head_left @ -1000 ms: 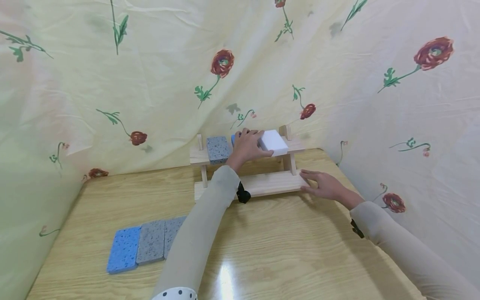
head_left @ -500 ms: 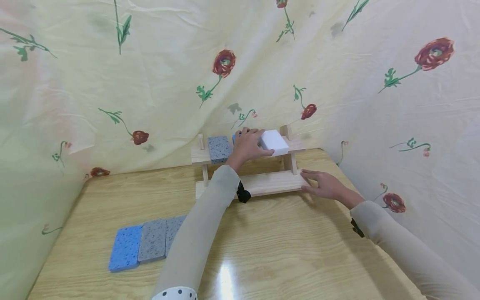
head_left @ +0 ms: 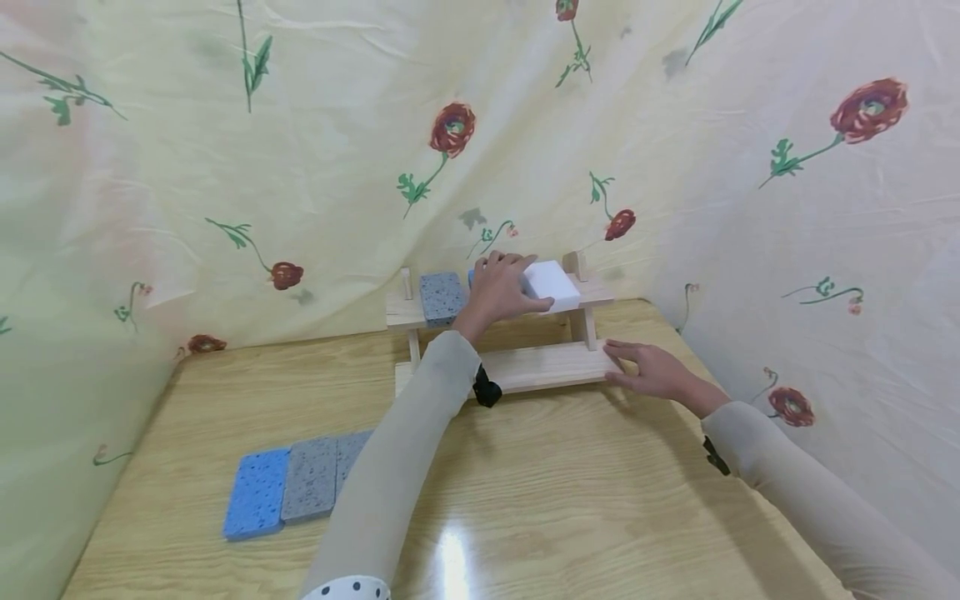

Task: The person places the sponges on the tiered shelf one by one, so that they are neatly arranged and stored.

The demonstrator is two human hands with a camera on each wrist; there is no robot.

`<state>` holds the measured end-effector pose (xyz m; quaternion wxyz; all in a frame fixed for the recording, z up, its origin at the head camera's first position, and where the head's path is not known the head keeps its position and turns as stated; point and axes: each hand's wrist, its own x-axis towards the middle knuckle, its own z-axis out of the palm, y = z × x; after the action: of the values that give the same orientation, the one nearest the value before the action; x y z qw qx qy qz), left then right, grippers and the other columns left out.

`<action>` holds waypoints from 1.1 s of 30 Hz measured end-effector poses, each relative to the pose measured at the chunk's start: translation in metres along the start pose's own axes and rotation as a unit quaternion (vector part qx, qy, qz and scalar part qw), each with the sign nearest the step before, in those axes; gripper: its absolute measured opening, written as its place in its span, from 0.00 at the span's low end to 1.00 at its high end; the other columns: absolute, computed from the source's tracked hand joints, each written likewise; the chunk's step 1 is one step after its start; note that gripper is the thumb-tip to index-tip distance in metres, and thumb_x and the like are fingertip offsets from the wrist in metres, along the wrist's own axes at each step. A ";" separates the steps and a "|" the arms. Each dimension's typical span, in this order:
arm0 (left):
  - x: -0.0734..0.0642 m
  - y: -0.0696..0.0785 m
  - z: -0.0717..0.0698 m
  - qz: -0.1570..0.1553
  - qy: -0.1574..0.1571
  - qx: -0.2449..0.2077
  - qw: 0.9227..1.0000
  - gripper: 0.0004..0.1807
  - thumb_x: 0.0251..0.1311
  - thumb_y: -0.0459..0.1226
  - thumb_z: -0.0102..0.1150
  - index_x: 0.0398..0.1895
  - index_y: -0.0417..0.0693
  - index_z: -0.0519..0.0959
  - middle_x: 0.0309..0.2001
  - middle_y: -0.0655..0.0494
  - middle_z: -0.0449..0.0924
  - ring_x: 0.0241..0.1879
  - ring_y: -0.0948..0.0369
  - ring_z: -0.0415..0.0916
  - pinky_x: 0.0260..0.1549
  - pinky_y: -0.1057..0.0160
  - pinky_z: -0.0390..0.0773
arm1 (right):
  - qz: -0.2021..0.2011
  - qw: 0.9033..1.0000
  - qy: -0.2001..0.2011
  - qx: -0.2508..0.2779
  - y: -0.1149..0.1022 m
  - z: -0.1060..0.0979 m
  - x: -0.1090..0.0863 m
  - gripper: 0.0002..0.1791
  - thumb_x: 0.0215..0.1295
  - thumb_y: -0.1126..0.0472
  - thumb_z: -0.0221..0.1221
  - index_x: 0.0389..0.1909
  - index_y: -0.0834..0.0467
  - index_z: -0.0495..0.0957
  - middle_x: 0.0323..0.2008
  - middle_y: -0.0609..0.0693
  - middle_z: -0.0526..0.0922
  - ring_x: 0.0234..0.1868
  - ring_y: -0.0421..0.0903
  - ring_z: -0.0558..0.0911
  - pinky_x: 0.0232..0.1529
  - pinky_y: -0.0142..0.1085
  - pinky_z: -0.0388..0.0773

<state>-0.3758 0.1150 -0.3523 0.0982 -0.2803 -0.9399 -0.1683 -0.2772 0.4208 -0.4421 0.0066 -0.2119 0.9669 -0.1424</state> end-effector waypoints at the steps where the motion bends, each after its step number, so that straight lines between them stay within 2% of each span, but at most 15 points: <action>1: -0.001 0.000 -0.001 0.001 0.001 -0.001 1.000 0.47 0.57 0.68 0.60 0.78 0.62 0.63 0.72 0.57 0.70 0.68 0.53 0.63 0.68 0.45 0.61 | 0.003 1.000 -0.002 -0.001 0.001 0.000 0.000 0.36 0.73 0.48 0.60 0.70 0.69 0.68 0.71 0.66 0.69 0.12 0.37 0.62 0.61 0.61 0.72; 9: -0.011 0.005 -0.018 0.009 0.002 0.013 1.000 0.48 0.57 0.68 0.60 0.79 0.64 0.62 0.74 0.58 0.68 0.71 0.53 0.61 0.71 0.45 0.58 | 0.006 1.000 -0.003 -0.007 0.003 0.002 0.001 0.36 0.73 0.47 0.59 0.71 0.68 0.68 0.72 0.65 0.69 0.12 0.37 0.62 0.62 0.61 0.72; 18: -0.030 0.008 -0.041 0.029 0.014 0.032 0.999 0.49 0.56 0.68 0.61 0.79 0.64 0.61 0.74 0.58 0.68 0.72 0.52 0.60 0.72 0.46 0.57 | 0.002 1.000 -0.002 -0.008 0.001 0.001 0.000 0.35 0.73 0.48 0.59 0.70 0.69 0.68 0.72 0.65 0.69 0.10 0.37 0.59 0.56 0.56 0.74; 22: -0.042 0.006 -0.049 0.048 0.032 0.038 0.998 0.50 0.55 0.68 0.62 0.79 0.64 0.61 0.73 0.58 0.69 0.71 0.53 0.61 0.72 0.46 0.59 | 0.002 1.000 -0.002 -0.008 0.001 0.000 0.000 0.35 0.73 0.48 0.59 0.70 0.69 0.68 0.72 0.65 0.69 0.10 0.37 0.59 0.55 0.56 0.75; 27: -0.060 0.001 -0.056 0.071 0.051 0.027 0.996 0.49 0.54 0.66 0.65 0.78 0.62 0.63 0.71 0.57 0.71 0.70 0.53 0.62 0.71 0.45 0.59 | -0.002 1.000 0.000 0.001 -0.001 0.001 0.001 0.36 0.73 0.48 0.59 0.70 0.71 0.68 0.71 0.67 0.68 0.12 0.37 0.64 0.60 0.61 0.72; 33: -0.086 -0.011 -0.062 0.083 0.053 0.030 0.995 0.50 0.52 0.66 0.67 0.78 0.61 0.64 0.70 0.57 0.72 0.70 0.52 0.62 0.72 0.44 0.57 | -0.003 1.000 -0.001 -0.001 0.001 0.002 0.002 0.35 0.73 0.49 0.59 0.70 0.71 0.68 0.71 0.67 0.69 0.11 0.37 0.63 0.58 0.58 0.74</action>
<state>-0.3055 0.0405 -0.3218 0.1696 -0.3453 -0.9114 -0.1460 -0.2789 0.4204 -0.4439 0.0070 -0.2146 0.9665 -0.1407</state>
